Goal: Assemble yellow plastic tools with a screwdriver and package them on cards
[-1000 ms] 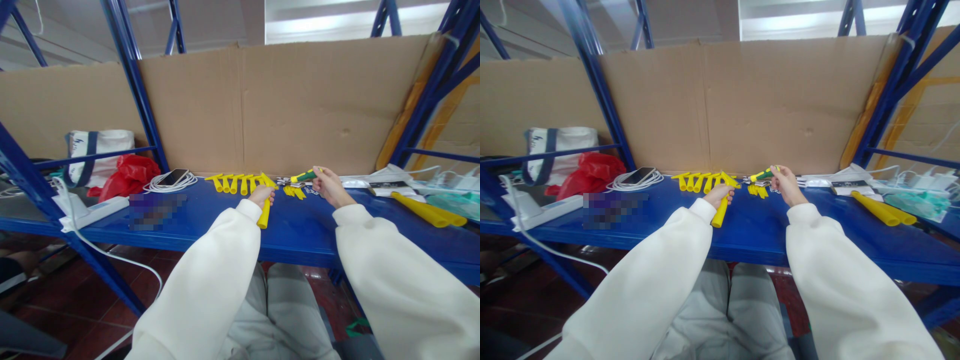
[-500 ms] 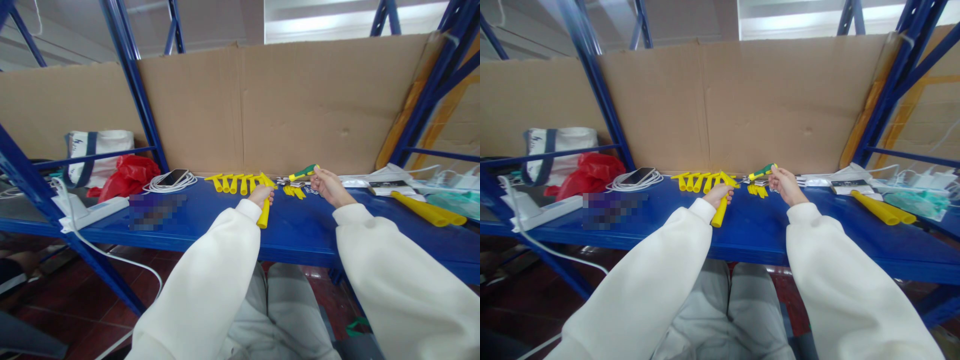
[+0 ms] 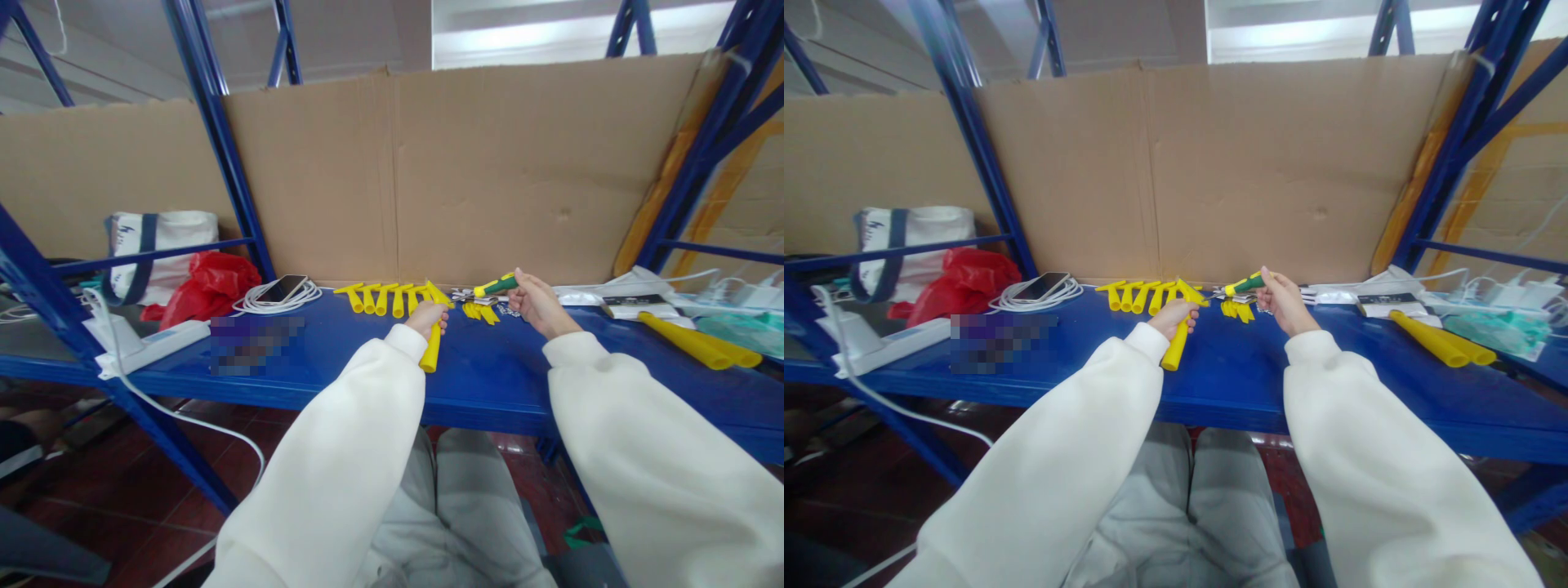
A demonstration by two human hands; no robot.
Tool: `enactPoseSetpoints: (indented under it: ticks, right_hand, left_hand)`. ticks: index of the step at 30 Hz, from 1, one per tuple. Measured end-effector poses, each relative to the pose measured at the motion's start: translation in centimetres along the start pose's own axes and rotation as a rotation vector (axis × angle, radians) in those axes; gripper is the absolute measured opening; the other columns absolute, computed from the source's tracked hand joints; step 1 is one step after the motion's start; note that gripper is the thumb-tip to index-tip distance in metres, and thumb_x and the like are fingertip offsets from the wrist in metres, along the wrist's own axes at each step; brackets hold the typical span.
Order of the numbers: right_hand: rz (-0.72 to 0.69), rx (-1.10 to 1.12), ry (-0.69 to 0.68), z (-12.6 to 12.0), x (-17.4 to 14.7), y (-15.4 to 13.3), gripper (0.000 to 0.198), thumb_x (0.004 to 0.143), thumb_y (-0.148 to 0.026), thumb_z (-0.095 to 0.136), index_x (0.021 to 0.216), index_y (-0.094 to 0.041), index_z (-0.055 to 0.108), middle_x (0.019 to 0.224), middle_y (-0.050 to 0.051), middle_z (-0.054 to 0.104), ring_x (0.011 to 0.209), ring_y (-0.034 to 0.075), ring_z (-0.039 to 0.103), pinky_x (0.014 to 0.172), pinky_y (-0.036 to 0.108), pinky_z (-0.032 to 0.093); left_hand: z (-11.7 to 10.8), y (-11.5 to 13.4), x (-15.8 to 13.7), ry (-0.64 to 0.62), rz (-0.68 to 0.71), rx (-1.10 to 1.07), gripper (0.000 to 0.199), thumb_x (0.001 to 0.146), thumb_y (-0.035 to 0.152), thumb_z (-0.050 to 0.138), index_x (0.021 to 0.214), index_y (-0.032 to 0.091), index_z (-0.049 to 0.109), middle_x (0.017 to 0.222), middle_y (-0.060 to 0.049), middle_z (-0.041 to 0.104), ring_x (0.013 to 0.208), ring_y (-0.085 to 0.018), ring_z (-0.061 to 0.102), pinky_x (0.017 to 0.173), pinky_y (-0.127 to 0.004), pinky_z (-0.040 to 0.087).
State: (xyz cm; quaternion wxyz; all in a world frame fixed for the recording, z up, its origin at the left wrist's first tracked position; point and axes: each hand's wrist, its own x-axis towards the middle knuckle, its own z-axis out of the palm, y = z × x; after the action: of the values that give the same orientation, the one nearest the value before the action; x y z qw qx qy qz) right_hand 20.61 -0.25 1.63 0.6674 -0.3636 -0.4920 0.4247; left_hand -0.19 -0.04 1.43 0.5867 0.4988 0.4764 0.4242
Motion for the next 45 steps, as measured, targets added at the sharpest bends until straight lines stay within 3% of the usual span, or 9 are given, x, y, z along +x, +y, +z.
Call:
enactPoseSetpoints:
  ticks: [6,16,27,37,45]
  right_hand:
    - [0.006,0.045,-0.035,0.1,0.0,-0.1,0.034,0.073,-0.039,0.083,0.077,-0.020,0.054,0.056,-0.005,0.056,0.050,0.006,0.053,0.044,0.015,0.040]
    - [-0.018,-0.050,0.055,-0.2,0.4,0.4,0.051,0.063,-0.051,0.086,0.068,-0.021,0.046,0.050,-0.007,0.053,0.040,0.005,0.047,0.038,0.015,0.037]
    - [-0.177,-0.038,0.187,0.3,0.1,0.4,0.043,0.067,-0.046,0.083,0.066,-0.021,0.047,0.048,-0.006,0.054,0.037,0.006,0.046,0.034,0.015,0.031]
    - [-0.233,-0.055,0.272,0.8,0.1,0.7,0.044,0.067,-0.046,0.083,0.064,-0.021,0.047,0.045,-0.005,0.055,0.035,0.005,0.042,0.034,0.015,0.031]
    - [-0.283,-0.055,0.378,-1.7,1.6,0.7,0.045,0.075,-0.053,0.071,0.066,-0.026,0.036,0.041,-0.009,0.043,0.034,0.009,0.043,0.032,0.019,0.033]
  left_hand:
    - [0.0,0.0,0.0,0.010,0.002,0.019,0.024,0.093,0.005,0.045,0.075,0.020,0.040,0.048,0.010,0.037,0.036,-0.005,0.033,0.041,-0.019,0.025]
    - [0.0,0.2,-0.2,0.001,-0.001,0.029,0.021,0.092,0.004,0.045,0.077,0.019,0.044,0.048,0.010,0.038,0.035,-0.004,0.032,0.040,-0.018,0.025]
    - [0.3,0.0,-0.3,-0.011,0.010,0.016,0.021,0.092,0.007,0.049,0.076,0.020,0.041,0.051,0.009,0.040,0.036,-0.004,0.034,0.043,-0.018,0.027]
    - [0.5,0.1,-0.4,-0.025,0.008,0.055,0.022,0.092,0.006,0.044,0.076,0.020,0.040,0.051,0.009,0.039,0.037,-0.005,0.034,0.042,-0.020,0.027]
    - [-0.3,-0.1,0.5,0.121,0.018,0.079,0.015,0.091,0.008,0.048,0.080,0.019,0.046,0.051,0.008,0.039,0.038,-0.006,0.037,0.043,-0.019,0.030]
